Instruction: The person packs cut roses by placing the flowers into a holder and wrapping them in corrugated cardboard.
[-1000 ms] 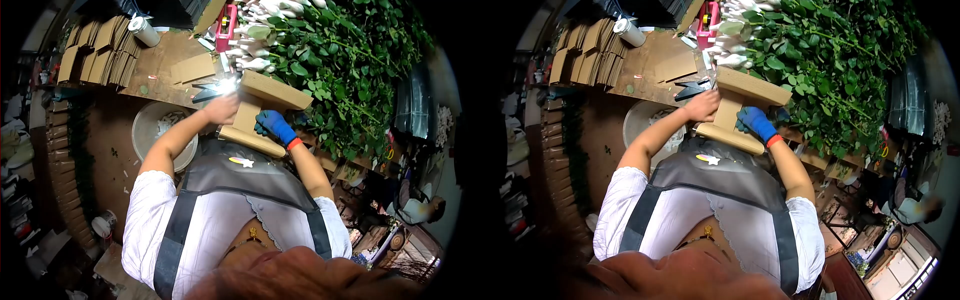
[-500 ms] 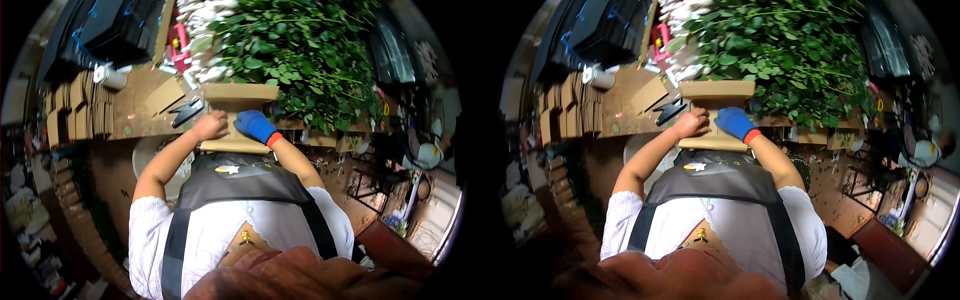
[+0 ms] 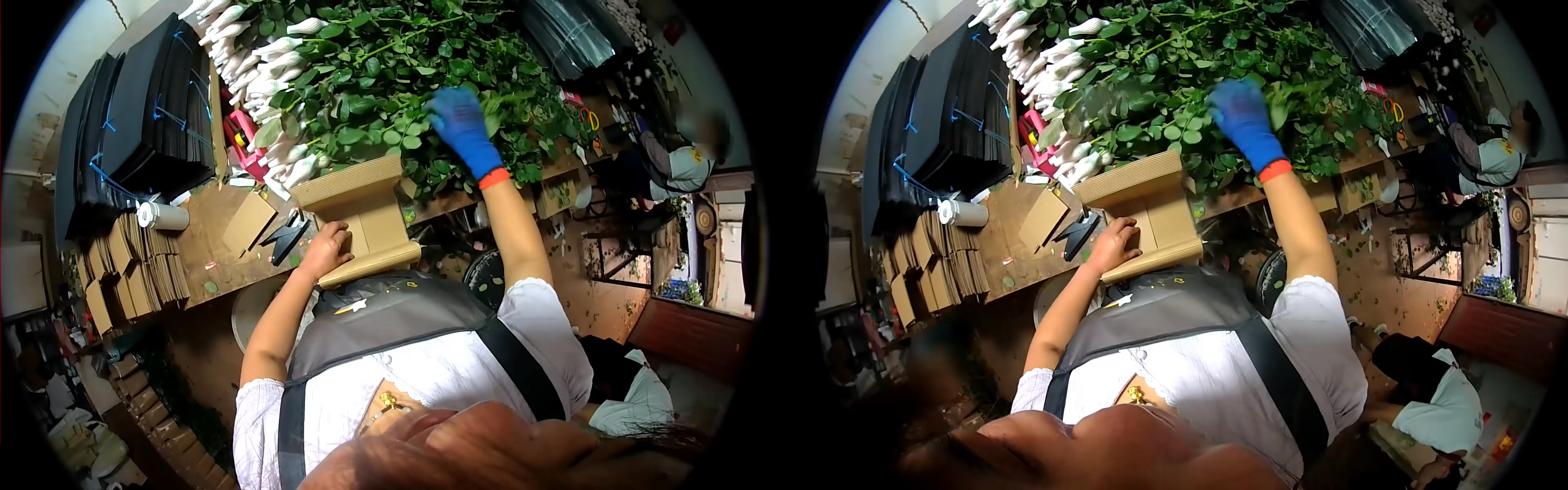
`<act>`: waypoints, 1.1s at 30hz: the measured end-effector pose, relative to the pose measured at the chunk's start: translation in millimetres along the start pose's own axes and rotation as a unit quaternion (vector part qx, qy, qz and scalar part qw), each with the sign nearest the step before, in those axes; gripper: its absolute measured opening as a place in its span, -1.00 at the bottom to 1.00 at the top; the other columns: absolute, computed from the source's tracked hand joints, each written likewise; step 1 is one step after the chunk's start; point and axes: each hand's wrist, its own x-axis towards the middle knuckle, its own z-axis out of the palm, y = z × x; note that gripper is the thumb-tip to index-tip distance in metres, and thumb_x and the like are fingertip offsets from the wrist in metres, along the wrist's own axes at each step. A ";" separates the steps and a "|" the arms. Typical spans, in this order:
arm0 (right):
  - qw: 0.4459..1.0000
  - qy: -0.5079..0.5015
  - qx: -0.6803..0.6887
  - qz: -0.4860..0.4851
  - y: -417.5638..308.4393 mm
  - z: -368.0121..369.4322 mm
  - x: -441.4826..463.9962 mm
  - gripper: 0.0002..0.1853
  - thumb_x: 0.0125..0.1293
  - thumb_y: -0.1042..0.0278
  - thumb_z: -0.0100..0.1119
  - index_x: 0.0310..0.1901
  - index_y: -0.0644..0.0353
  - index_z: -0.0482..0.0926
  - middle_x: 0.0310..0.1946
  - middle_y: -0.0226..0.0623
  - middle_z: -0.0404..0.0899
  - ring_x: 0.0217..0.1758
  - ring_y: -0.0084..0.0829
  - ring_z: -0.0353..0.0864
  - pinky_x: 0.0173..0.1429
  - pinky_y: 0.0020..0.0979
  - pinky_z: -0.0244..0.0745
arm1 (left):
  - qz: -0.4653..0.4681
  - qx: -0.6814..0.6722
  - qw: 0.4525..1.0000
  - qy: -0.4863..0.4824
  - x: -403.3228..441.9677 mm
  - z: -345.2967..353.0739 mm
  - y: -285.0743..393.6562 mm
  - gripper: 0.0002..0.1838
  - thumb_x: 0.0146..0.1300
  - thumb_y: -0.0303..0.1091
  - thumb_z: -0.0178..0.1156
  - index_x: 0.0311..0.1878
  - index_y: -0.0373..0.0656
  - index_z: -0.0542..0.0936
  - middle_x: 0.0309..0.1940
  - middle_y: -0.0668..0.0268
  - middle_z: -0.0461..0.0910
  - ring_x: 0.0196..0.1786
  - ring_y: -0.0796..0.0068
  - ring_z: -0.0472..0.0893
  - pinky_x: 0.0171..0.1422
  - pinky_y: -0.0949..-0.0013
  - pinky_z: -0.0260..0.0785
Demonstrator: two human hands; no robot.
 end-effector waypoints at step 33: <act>0.843 -0.489 0.214 0.069 10.9 -21.2 -153.6 -0.66 0.30 0.10 0.12 -0.04 0.13 0.65 -0.17 -0.05 0.70 -0.12 -0.03 0.67 0.04 -0.12 0.56 | -0.067 -0.114 0.990 0.038 -0.8 -3.9 5.6 -0.12 -0.02 -0.07 0.58 0.37 -0.12 0.41 0.30 0.04 0.50 0.33 -0.02 0.47 0.37 0.07 0.37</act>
